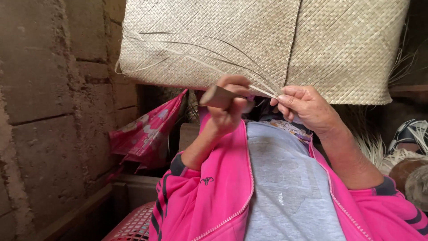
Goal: A person is weaving a large mat using natural fibers and a wooden tool to guide and tighten the weave.
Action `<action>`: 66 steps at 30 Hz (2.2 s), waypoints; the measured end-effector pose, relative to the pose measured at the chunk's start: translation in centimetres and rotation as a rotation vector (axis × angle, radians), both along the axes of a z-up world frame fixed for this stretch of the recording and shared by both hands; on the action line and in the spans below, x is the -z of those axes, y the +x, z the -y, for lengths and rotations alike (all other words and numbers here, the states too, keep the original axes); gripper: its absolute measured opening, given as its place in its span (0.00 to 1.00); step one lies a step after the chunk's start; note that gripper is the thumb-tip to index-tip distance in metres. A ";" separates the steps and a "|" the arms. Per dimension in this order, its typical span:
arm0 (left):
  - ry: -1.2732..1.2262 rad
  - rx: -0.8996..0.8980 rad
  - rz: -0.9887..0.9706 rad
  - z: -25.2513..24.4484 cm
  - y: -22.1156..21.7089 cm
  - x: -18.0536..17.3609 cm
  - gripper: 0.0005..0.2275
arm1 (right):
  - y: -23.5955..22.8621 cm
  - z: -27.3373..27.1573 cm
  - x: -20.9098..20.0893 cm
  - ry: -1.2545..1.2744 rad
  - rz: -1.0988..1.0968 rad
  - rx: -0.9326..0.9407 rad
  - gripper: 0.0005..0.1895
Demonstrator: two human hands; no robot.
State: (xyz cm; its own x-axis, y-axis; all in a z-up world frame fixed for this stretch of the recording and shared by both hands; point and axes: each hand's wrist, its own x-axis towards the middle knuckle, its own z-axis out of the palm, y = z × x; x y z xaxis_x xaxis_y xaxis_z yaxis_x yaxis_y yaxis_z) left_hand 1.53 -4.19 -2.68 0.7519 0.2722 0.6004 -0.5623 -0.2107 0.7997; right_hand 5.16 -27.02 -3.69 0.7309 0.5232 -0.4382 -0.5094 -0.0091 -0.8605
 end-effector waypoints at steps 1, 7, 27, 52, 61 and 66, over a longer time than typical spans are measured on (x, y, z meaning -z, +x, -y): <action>0.036 0.010 -0.009 1.0 0.1 -0.1 0.23 | -0.1 -0.1 0.2 0.033 -0.031 0.018 0.08; 0.116 -0.016 0.080 2.7 0.3 2.1 0.24 | -0.4 -0.5 -0.3 0.158 -0.155 0.073 0.07; 0.273 -0.244 0.195 -2.1 2.2 -0.2 0.17 | -0.3 -0.4 2.0 0.131 -0.095 0.177 0.06; 0.469 -0.384 0.219 3.9 8.3 2.6 0.11 | -1.5 1.6 -4.8 0.230 -0.185 0.033 0.18; 0.546 -0.582 0.066 -3.3 11.6 4.2 0.21 | -6.0 10.6 -7.5 0.372 -0.269 0.356 0.15; 0.534 -0.646 0.005 -5.8 11.7 4.8 0.21 | -8.8 17.8 -4.2 0.614 -0.185 0.522 0.16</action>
State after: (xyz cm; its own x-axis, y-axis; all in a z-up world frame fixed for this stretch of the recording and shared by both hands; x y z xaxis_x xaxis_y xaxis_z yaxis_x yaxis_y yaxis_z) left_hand 13.21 1.57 -7.47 0.5426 0.3266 0.7739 -0.2047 -0.8422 0.4989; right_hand -3.65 -44.80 0.54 0.8904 0.3218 -0.3220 -0.4518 0.7121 -0.5374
